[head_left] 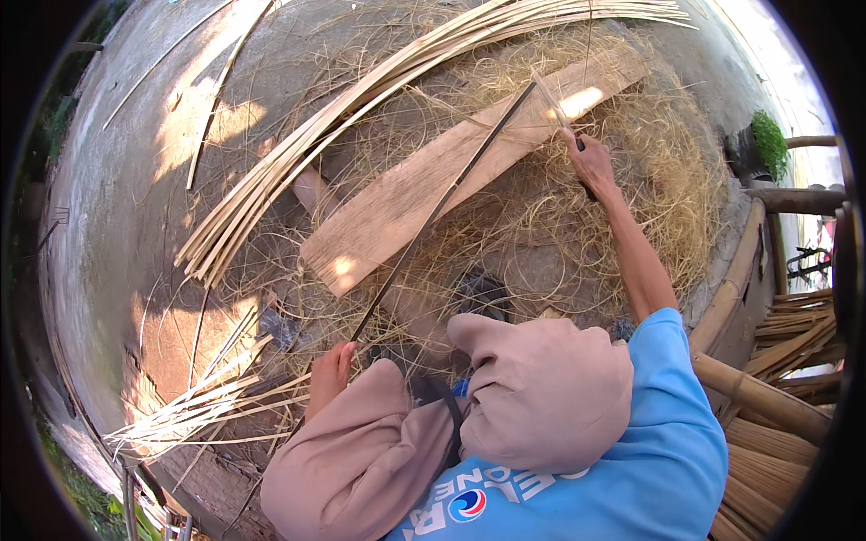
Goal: The person sits on the ground and uses a knife to split long bamboo strips into thinner pieces on a wooden board. The person repeatedly picks up strips, splits them, and places the finished pieces aside.
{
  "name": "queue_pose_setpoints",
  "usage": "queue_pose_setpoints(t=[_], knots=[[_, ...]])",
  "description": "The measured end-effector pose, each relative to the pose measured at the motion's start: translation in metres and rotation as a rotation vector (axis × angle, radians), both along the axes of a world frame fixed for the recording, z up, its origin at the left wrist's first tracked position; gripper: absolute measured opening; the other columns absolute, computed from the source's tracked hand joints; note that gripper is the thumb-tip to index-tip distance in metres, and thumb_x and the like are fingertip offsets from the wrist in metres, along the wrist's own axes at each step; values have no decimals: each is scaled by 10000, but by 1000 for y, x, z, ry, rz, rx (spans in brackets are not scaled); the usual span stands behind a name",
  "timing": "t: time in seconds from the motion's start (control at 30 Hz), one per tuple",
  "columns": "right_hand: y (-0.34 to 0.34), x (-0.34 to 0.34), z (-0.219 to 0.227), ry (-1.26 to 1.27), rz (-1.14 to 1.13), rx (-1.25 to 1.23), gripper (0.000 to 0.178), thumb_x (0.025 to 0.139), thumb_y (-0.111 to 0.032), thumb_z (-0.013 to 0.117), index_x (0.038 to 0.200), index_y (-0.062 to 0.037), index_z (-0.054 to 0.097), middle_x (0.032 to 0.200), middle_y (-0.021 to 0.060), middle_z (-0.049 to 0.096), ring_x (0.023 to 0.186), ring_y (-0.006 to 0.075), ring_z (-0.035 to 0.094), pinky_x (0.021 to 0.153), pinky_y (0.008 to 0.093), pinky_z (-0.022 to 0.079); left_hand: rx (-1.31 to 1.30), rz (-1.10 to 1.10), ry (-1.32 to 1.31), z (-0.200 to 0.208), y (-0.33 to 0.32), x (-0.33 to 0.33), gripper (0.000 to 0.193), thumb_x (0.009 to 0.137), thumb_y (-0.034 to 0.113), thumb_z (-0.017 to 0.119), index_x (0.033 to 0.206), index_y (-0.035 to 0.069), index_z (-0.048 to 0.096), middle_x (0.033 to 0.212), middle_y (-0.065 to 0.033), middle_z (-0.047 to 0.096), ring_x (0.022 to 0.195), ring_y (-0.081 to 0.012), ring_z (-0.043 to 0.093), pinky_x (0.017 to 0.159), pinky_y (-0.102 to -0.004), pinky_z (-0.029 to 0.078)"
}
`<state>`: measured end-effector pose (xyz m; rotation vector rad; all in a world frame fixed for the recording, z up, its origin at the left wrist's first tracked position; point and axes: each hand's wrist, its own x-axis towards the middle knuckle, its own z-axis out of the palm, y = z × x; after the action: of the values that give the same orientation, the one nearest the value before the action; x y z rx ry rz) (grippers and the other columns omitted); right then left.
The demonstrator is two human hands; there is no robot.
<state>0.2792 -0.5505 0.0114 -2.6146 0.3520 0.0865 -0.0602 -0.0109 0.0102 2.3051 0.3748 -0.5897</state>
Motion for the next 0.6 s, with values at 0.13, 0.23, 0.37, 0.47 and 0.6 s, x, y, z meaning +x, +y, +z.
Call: queue_pose_setpoints(t=[0.13, 0.23, 0.37, 0.47, 0.6], knots=[[74, -74, -30, -75, 104, 100, 673, 996, -591, 576, 751, 35, 600, 669, 250, 617, 661, 415, 621, 675, 511, 483, -191, 16, -291, -4, -54, 52, 482, 1002, 301, 688, 1436, 113, 600, 849, -130, 645, 722, -254, 611, 710, -354, 507], [108, -103, -32, 0, 6, 299, 647, 1010, -556, 584, 746, 35, 585, 631, 234, 590, 586, 341, 576, 597, 468, 449, -77, -59, -410, -15, -79, 88, 462, 977, 305, 721, 1386, 103, 646, 864, -132, 641, 728, -259, 605, 704, -354, 504], [159, -177, -13, 95, 263, 403, 573, 1000, -524, 621, 810, 17, 625, 632, 209, 591, 579, 328, 580, 601, 452, 472, 21, 30, -408, -9, -96, 109, 350, 1000, 358, 673, 1242, 114, 741, 856, -178, 714, 749, -341, 683, 696, -416, 516], [162, -213, -18, 10, 529, 275, 544, 983, -519, 649, 834, 4, 640, 661, 209, 610, 613, 366, 606, 643, 472, 499, -17, 16, -383, -15, -88, 109, 347, 1017, 376, 637, 1195, 107, 765, 924, -210, 741, 787, -370, 714, 714, -427, 530], [118, -146, -43, -11, 106, 293, 556, 1002, -523, 619, 796, -7, 608, 590, 140, 564, 529, 298, 570, 534, 446, 445, -64, 40, -395, -7, -83, 104, 368, 1015, 384, 635, 1180, 84, 770, 995, -222, 749, 790, -364, 725, 736, -417, 547]])
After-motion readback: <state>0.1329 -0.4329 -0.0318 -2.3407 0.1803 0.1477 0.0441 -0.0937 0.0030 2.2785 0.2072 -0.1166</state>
